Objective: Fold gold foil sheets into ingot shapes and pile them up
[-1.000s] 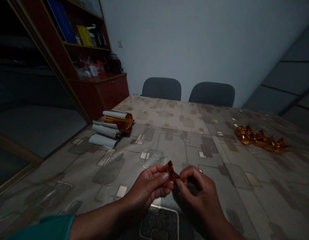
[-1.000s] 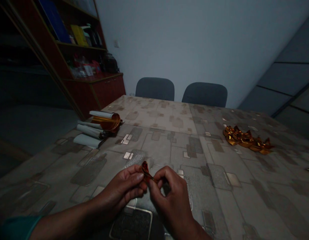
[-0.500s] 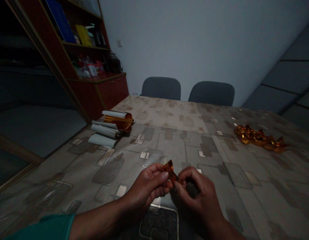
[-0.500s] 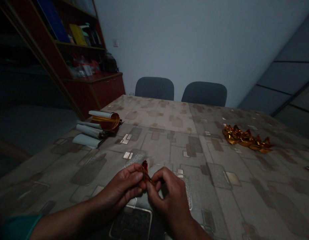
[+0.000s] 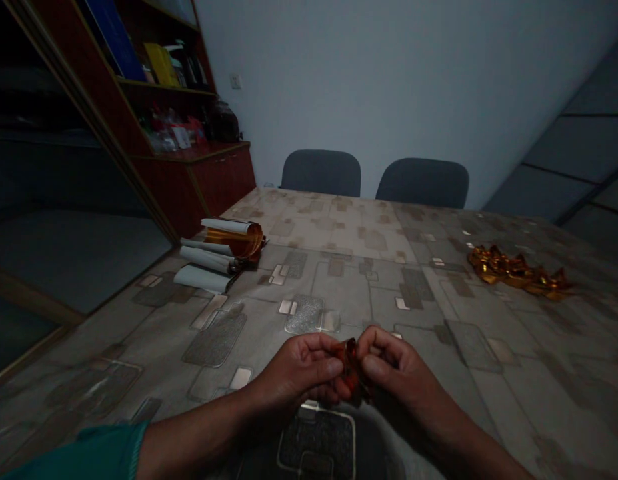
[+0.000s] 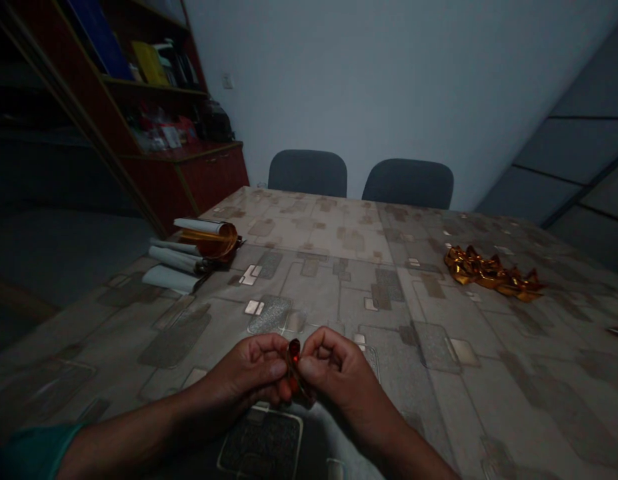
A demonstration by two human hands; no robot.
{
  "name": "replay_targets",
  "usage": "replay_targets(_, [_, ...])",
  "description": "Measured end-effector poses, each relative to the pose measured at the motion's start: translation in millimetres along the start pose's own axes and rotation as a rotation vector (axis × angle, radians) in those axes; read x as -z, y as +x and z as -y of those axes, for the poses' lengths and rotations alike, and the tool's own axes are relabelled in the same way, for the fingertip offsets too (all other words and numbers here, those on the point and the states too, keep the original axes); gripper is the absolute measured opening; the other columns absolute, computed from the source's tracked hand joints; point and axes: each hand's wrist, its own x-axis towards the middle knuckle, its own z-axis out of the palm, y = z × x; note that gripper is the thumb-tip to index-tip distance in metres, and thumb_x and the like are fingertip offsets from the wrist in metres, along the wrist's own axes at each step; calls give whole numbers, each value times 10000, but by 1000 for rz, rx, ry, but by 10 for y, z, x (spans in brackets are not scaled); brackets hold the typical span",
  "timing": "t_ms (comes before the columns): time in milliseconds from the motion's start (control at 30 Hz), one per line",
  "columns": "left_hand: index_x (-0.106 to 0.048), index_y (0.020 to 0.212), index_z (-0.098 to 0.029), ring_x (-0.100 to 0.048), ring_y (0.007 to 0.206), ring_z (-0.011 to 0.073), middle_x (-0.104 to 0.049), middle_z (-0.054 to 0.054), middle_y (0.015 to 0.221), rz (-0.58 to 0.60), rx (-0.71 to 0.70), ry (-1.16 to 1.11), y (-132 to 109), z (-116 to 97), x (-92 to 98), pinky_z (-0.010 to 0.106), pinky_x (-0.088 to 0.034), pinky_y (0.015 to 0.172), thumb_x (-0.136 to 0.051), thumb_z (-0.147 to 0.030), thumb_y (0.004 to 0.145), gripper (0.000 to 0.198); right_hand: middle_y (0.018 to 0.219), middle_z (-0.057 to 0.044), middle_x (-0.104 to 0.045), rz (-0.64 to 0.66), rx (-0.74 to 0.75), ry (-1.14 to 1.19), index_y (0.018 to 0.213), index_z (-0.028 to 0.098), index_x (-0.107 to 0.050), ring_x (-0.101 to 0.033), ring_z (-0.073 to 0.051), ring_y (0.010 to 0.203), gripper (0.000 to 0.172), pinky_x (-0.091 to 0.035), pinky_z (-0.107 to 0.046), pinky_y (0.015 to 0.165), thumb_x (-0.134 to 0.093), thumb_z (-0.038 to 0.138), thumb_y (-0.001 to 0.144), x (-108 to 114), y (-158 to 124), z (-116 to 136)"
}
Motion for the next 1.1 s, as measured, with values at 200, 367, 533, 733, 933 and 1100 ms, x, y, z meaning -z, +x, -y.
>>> replay_targets(200, [-709,859,-125,-676,592,130,-726,46,689,27,23,-1,3,19,42,206,-492,586,-901,-361,648,371,634,40,-560,60,-86,82,757,196,-551,-489,-94,552,352,-338,-225,541,-825,416,736,9,9,-88])
replay_targets(367, [-681,909,-128,-675,606,125,-727,46,730,33,-14,32,8,12,42,208,-490,596,-876,-351,690,368,729,18,-595,54,-84,68,830,205,-554,-531,-116,621,340,-372,-254,593,-785,447,779,10,-10,-62])
replay_targets(533, [-581,819,-155,-642,555,113,-695,19,666,-11,-35,8,27,18,39,189,-448,537,-896,-363,654,412,746,9,-603,48,-34,16,863,208,-570,-529,-124,647,292,-377,-261,602,-740,444,834,6,-16,-21])
replay_targets(733, [-572,815,-146,-597,550,88,-680,16,643,-70,-13,44,21,12,37,180,-417,543,-901,-400,633,453,778,-8,-620,35,-41,25,903,207,-554,-572,-151,702,328,-394,-287,647,-751,457,824,30,5,-111])
replay_targets(933, [-563,807,-155,-509,468,56,-624,-31,594,-35,21,46,21,-17,59,166,-344,468,-903,-425,617,474,817,-16,-601,82,-65,63,991,190,-567,-542,-139,701,364,-384,-285,649,-747,462,830,29,-15,-118])
replay_targets(1100, [-569,806,-160,-404,407,35,-550,-69,549,31,55,57,9,-59,67,169,-242,397,-895,-402,637,439,766,15,-532,117,-98,128,1022,161,-594,-442,-95,648,371,-313,-243,592,-759,433,831,41,-25,-104])
